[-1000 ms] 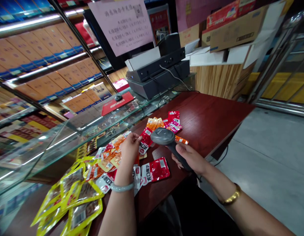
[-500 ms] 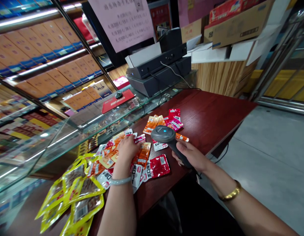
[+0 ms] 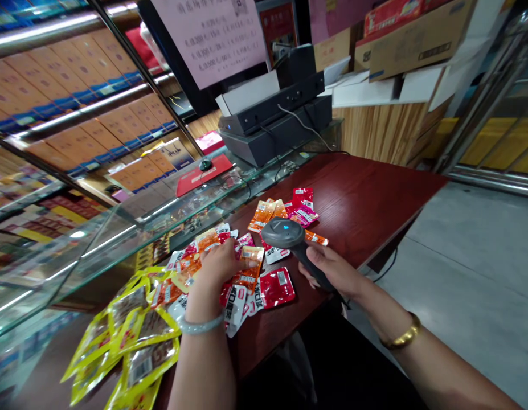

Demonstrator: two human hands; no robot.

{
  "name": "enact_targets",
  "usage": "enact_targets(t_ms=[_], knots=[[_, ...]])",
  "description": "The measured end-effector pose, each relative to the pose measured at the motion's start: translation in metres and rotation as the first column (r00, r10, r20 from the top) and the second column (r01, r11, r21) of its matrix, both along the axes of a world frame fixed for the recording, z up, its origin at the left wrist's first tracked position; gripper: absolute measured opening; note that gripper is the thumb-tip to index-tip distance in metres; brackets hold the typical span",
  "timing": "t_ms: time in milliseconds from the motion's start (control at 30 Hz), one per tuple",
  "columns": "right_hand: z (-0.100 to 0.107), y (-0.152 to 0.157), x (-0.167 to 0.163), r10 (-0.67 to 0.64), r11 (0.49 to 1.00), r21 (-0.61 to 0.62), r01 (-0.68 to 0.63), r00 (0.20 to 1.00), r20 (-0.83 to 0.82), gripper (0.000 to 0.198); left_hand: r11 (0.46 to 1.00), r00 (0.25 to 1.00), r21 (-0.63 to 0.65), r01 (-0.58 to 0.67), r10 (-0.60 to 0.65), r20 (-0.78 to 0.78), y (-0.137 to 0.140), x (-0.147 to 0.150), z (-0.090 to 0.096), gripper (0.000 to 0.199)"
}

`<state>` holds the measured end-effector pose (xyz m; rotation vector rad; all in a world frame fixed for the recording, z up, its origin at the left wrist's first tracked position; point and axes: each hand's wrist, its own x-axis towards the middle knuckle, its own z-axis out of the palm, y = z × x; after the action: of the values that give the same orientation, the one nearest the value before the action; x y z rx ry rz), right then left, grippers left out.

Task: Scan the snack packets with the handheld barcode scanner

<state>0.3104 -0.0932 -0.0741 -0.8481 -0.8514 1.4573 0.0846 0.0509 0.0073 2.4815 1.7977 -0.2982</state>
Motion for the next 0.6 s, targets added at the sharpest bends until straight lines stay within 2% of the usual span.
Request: enact_targets(t_ms=[100, 200, 267, 367, 433, 600], knots=[[0.001, -0.001, 0.000, 0.004, 1.000, -0.007, -0.004, 1.000, -0.001, 0.055, 1.000, 0.999, -0.009, 0.024, -0.024, -0.030, -0.007, 0.003, 0.004, 0.060], [0.000, -0.001, 0.000, 0.008, 1.000, -0.002, -0.008, 1.000, 0.000, 0.054, 0.997, 1.000, -0.070, 0.022, -0.022, -0.011, -0.008, 0.006, 0.002, 0.062], [-0.001, -0.001, 0.001, 0.010, 1.000, 0.001, -0.010, 1.000, 0.003, 0.053, 0.994, 0.999, -0.110, 0.011, -0.006, 0.045, -0.006, 0.005, -0.001, 0.061], [-0.003, -0.001, 0.002, 0.028, 1.000, 0.013, -0.029, 0.999, 0.017, 0.053, 0.995, 0.983, -0.098, 0.009, 0.009, 0.185, 0.001, 0.004, -0.005, 0.053], [-0.004, -0.001, 0.002, 0.051, 0.998, 0.026, -0.052, 0.998, 0.030, 0.053, 0.997, 0.947, -0.074, 0.007, 0.017, 0.320, 0.006, 0.004, -0.008, 0.042], [-0.002, -0.002, 0.004, 0.105, 0.992, 0.057, -0.109, 0.992, 0.076, 0.056, 0.996, 0.793, -0.069, -0.056, 0.086, 0.603, 0.015, 0.009, -0.018, 0.027]])
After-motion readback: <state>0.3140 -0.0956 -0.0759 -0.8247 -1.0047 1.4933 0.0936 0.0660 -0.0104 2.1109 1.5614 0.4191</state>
